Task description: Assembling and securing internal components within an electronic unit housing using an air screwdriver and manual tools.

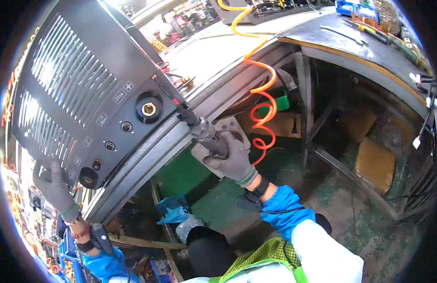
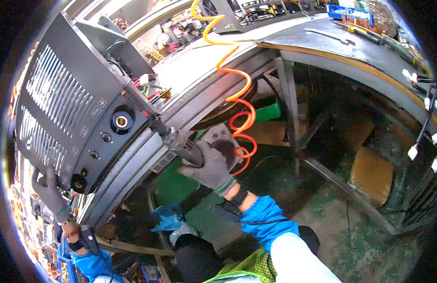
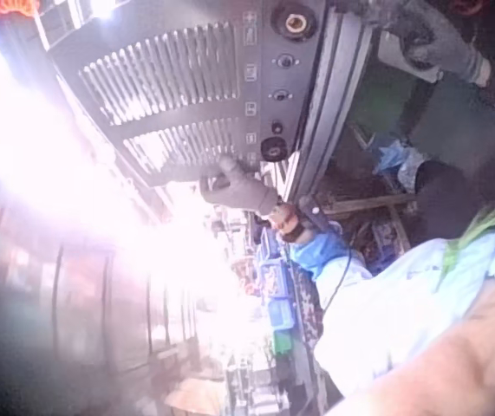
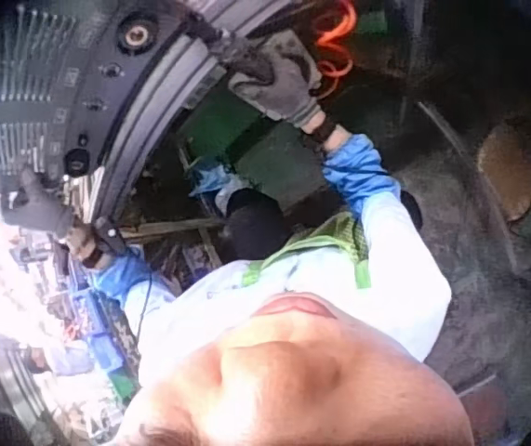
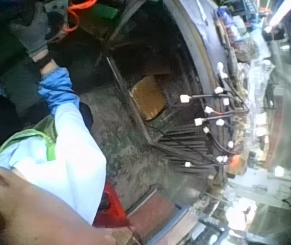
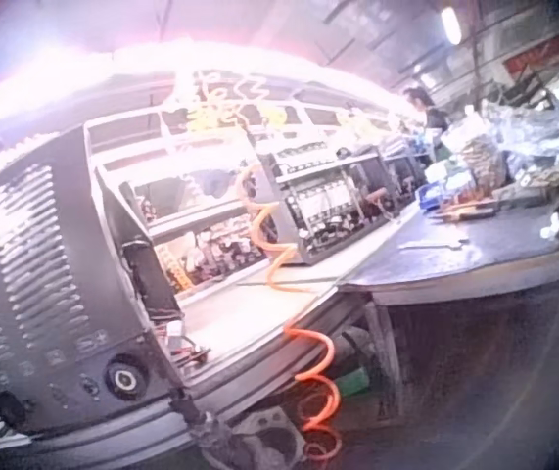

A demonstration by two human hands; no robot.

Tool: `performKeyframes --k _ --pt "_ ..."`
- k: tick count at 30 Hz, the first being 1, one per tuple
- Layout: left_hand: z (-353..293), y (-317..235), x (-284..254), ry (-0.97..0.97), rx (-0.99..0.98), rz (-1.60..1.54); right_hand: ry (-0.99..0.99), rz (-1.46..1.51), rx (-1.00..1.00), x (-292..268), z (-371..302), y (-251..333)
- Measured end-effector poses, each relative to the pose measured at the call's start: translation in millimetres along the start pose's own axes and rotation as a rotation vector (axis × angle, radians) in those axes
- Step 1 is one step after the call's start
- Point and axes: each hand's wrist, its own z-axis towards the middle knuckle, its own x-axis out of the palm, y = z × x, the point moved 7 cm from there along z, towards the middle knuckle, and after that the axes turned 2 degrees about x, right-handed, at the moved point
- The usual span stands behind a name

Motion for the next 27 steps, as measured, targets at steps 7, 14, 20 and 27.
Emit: performKeyframes --k 7,14,20,27 --pt "8.4 45.2 20.5 0.102 -0.442 -0.423 -0.034 0.009 -0.058 -4.3 -4.2 1.1" --pt "14.7 13.8 44.4 0.205 -0.575 -0.768 -0.098 -0.059 -0.047 -21.6 -3.9 17.7" --pt "13.6 5.5 50.7 0.203 -0.591 -0.783 -0.090 -0.065 -0.060 -13.9 -1.4 0.1" --pt "18.6 -1.1 48.7 0.196 -0.477 -0.702 -0.052 0.017 -0.010 2.7 -7.0 -5.5"
